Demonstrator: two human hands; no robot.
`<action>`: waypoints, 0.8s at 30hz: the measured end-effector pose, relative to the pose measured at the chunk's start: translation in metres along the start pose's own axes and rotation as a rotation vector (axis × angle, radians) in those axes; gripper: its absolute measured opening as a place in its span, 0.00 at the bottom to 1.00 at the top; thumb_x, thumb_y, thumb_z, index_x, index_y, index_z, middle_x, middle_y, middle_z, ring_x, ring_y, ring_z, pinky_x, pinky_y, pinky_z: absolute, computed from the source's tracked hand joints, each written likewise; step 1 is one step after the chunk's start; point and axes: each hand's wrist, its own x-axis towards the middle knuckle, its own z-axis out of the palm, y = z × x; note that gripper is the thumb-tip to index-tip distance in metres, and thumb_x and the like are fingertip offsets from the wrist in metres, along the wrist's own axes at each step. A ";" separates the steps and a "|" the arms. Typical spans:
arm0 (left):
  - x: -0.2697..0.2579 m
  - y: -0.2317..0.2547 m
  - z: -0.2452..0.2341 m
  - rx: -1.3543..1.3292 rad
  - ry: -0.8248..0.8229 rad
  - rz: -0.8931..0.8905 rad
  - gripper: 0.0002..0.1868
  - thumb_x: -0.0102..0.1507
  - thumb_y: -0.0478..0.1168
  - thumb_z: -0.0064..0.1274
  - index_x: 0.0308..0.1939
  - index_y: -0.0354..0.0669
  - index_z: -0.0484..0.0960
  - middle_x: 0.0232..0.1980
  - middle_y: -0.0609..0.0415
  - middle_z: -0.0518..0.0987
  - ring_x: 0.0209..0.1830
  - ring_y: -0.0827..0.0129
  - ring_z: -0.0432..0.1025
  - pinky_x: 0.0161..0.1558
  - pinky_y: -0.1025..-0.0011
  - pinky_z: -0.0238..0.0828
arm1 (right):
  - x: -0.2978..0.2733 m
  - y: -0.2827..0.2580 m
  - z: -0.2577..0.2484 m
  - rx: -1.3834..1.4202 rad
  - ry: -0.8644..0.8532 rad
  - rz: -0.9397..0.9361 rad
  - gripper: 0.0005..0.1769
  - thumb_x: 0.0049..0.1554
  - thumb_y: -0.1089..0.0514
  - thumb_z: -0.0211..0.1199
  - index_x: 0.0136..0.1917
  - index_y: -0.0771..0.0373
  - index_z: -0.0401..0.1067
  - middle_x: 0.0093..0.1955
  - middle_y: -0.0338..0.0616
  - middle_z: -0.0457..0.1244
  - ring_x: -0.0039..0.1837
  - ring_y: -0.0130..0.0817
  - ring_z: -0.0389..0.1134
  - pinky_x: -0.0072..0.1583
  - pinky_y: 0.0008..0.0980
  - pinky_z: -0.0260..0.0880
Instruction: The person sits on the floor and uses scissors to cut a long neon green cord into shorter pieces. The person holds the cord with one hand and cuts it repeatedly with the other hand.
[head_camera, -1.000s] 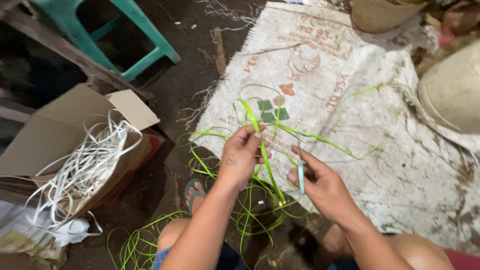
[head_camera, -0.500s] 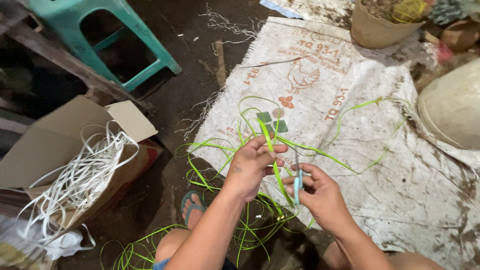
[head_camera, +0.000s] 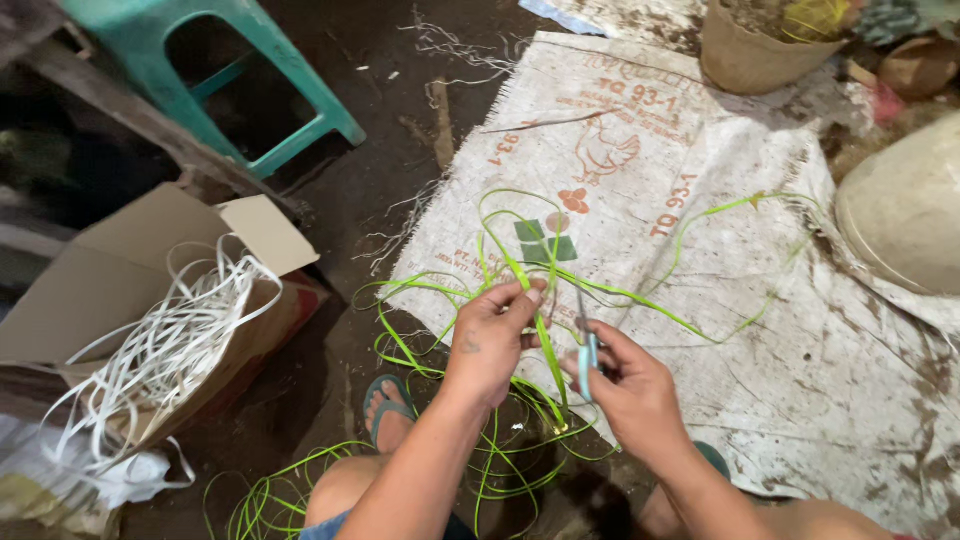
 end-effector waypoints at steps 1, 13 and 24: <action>0.001 0.004 -0.004 0.012 0.037 0.004 0.13 0.66 0.39 0.54 0.50 0.34 0.84 0.38 0.56 0.82 0.33 0.76 0.74 0.35 0.75 0.72 | -0.003 0.001 -0.002 -0.007 -0.041 0.004 0.28 0.54 0.65 0.67 0.68 0.64 0.70 0.36 0.36 0.66 0.38 0.23 0.65 0.42 0.24 0.67; 0.014 0.016 -0.009 -0.029 0.038 0.055 0.15 0.66 0.41 0.55 0.48 0.31 0.85 0.31 0.58 0.77 0.27 0.77 0.69 0.29 0.76 0.70 | 0.000 0.004 -0.010 0.302 -0.491 0.200 0.23 0.56 0.53 0.67 0.60 0.68 0.72 0.33 0.37 0.63 0.36 0.26 0.63 0.41 0.28 0.63; 0.004 0.021 -0.009 -0.059 -0.012 -0.038 0.14 0.65 0.40 0.53 0.43 0.29 0.85 0.34 0.51 0.82 0.26 0.73 0.74 0.30 0.75 0.73 | 0.000 -0.002 -0.006 0.268 -0.465 0.204 0.25 0.56 0.50 0.67 0.61 0.67 0.73 0.32 0.38 0.63 0.34 0.24 0.62 0.37 0.25 0.58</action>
